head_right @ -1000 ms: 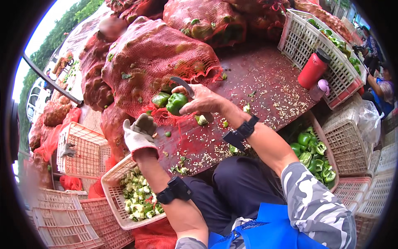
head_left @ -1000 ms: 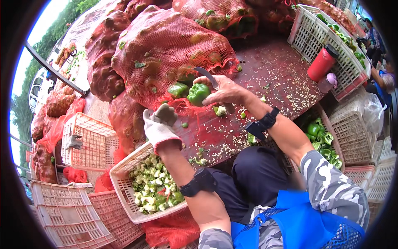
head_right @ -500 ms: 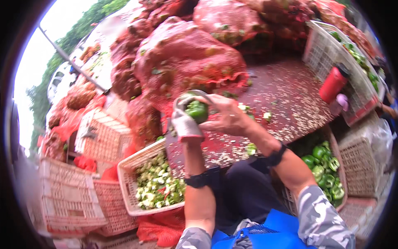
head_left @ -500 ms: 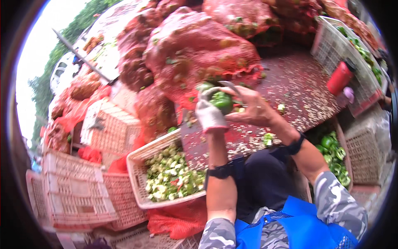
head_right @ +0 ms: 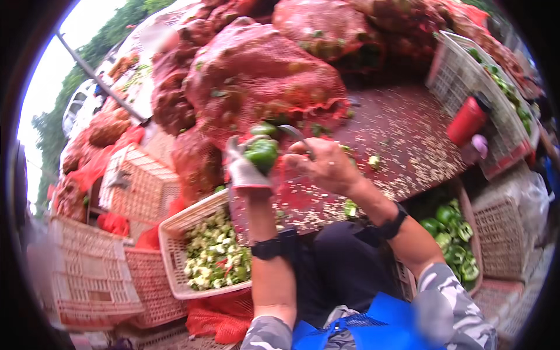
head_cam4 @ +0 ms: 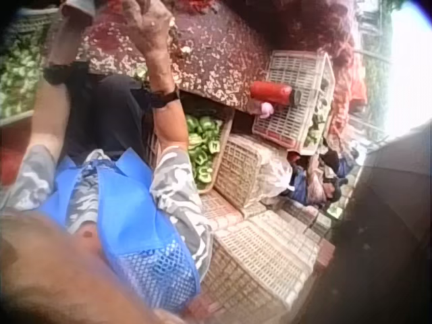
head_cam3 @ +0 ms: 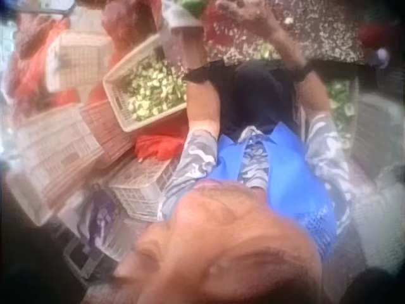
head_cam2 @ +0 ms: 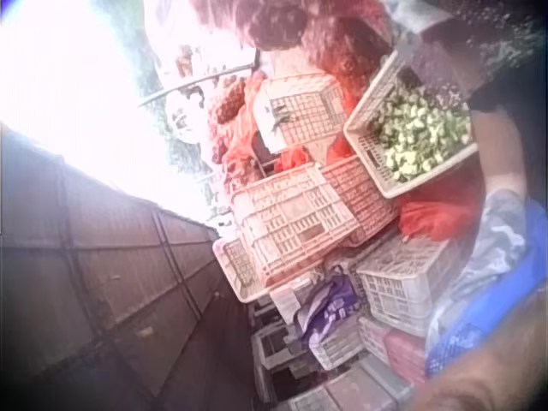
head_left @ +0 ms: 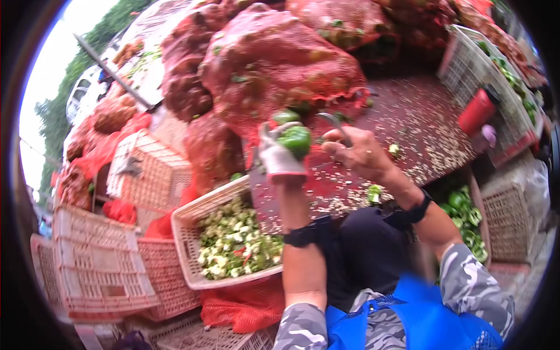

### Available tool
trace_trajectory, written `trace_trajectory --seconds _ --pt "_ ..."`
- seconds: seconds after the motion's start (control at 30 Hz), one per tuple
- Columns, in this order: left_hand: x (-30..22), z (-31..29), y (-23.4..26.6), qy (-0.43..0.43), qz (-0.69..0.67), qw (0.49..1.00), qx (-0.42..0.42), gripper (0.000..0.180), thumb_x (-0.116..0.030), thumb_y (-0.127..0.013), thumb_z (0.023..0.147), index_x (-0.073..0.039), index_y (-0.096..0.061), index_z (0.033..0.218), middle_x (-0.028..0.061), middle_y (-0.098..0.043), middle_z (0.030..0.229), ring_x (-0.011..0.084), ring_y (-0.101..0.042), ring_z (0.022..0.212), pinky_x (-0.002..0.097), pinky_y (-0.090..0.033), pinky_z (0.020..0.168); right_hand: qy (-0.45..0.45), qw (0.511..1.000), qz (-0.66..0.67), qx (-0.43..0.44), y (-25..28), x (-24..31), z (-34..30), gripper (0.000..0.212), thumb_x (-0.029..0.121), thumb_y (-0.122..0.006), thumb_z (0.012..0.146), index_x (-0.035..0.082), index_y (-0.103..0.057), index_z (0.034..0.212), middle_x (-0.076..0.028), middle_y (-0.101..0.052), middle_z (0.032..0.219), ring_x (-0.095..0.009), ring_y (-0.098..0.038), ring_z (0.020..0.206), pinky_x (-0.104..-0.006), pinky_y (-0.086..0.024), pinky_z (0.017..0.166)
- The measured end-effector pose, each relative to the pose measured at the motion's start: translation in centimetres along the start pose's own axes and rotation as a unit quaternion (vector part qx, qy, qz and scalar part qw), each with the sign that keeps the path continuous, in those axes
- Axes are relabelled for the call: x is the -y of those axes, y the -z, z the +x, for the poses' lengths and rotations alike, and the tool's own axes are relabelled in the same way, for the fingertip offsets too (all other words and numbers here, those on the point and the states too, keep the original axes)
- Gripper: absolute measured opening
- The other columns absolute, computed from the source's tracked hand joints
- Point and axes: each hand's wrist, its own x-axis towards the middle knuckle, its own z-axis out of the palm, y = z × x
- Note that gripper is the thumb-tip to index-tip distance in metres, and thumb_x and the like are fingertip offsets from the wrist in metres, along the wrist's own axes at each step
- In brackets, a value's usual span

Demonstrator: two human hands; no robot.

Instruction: The recorder uses a curved blade to remove the cores and stems from green bell peppers at a large-scale agricultural processing workspace.

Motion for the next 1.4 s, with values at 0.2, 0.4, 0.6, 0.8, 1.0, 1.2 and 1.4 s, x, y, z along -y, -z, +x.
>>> trace_trajectory --seconds 0.2,0.4,0.6,0.8,1.0,1.2,1.4 --pt "-0.5 -0.1 -1.5 0.079 -0.024 0.992 0.091 0.060 -0.047 -0.033 0.102 0.004 -0.062 0.090 0.0138 -0.064 0.070 0.0241 -0.062 0.056 0.0343 -0.055 0.054 0.046 0.994 -0.097 0.026 -0.5 -1.2 -0.3 0.042 0.033 -0.041 0.104 0.001 -0.061 0.087 -0.019 -0.062 0.077 -0.039 -0.062 0.076 -0.0459 -0.047 0.064" --pt "0.7 -1.5 -2.4 0.040 -0.029 0.995 0.082 0.047 -0.043 -0.041 0.101 0.001 -0.057 0.099 0.0139 -0.067 0.072 0.0223 -0.061 0.055 0.0328 -0.054 0.053 0.050 0.993 -0.097 0.050 -1.0 -1.2 -0.3 0.028 0.020 -0.043 0.102 0.000 -0.062 0.094 -0.019 -0.063 0.080 -0.039 -0.063 0.076 -0.0475 -0.049 0.064" --pt "0.0 -1.7 -2.1 0.125 -0.124 0.979 0.106 0.049 -0.048 -0.043 0.099 -0.003 -0.058 0.089 0.0105 -0.062 0.071 0.0241 -0.063 0.061 0.0364 -0.055 0.056 0.234 0.939 -0.247 0.050 -1.4 -5.5 -3.0 0.028 0.019 -0.048 0.100 -0.002 -0.061 0.085 -0.019 -0.059 0.070 -0.036 -0.062 0.067 -0.0483 -0.046 0.059" --pt "1.6 1.1 1.0 0.201 -0.083 0.966 0.138 0.053 -0.054 -0.037 0.100 -0.006 -0.058 0.093 0.0096 -0.066 0.081 0.0247 -0.065 0.067 0.0404 -0.056 0.060 0.070 0.991 -0.110 0.010 1.0 -1.1 -1.7 0.033 0.029 -0.067 0.090 0.003 -0.063 0.110 -0.015 -0.065 0.099 -0.033 -0.066 0.091 -0.0409 -0.053 0.078" --pt "2.9 -0.1 -1.1 0.254 0.038 0.959 0.118 0.044 -0.048 -0.040 0.101 -0.010 -0.061 0.100 0.0057 -0.068 0.087 0.0198 -0.067 0.076 0.0362 -0.055 0.071 0.178 0.974 -0.137 0.032 0.9 -1.5 0.3 0.064 0.019 -0.079 0.072 0.008 -0.056 0.131 -0.015 -0.061 0.125 -0.033 -0.062 0.112 -0.0404 -0.050 0.097" --pt "2.5 -0.5 -2.1 -0.094 0.389 0.914 0.066 0.044 -0.035 -0.032 0.105 -0.005 -0.064 0.101 0.0065 -0.069 0.086 0.0200 -0.065 0.073 0.0330 -0.053 0.071 0.184 0.964 -0.193 -0.015 0.4 -2.7 -0.2 0.057 0.024 -0.080 0.072 0.004 -0.061 0.122 -0.016 -0.064 0.118 -0.033 -0.064 0.106 -0.0405 -0.053 0.090" --pt "4.7 -2.8 -3.0 -0.289 0.458 0.835 0.101 0.026 -0.005 -0.051 0.093 0.003 -0.059 0.116 0.0121 -0.069 0.101 0.0210 -0.066 0.083 0.0321 -0.052 0.078 0.122 0.967 -0.222 -0.036 0.4 -1.9 0.2 0.055 0.023 -0.079 0.073 0.004 -0.062 0.121 -0.014 -0.063 0.112 -0.034 -0.065 0.098 -0.0413 -0.054 0.086"
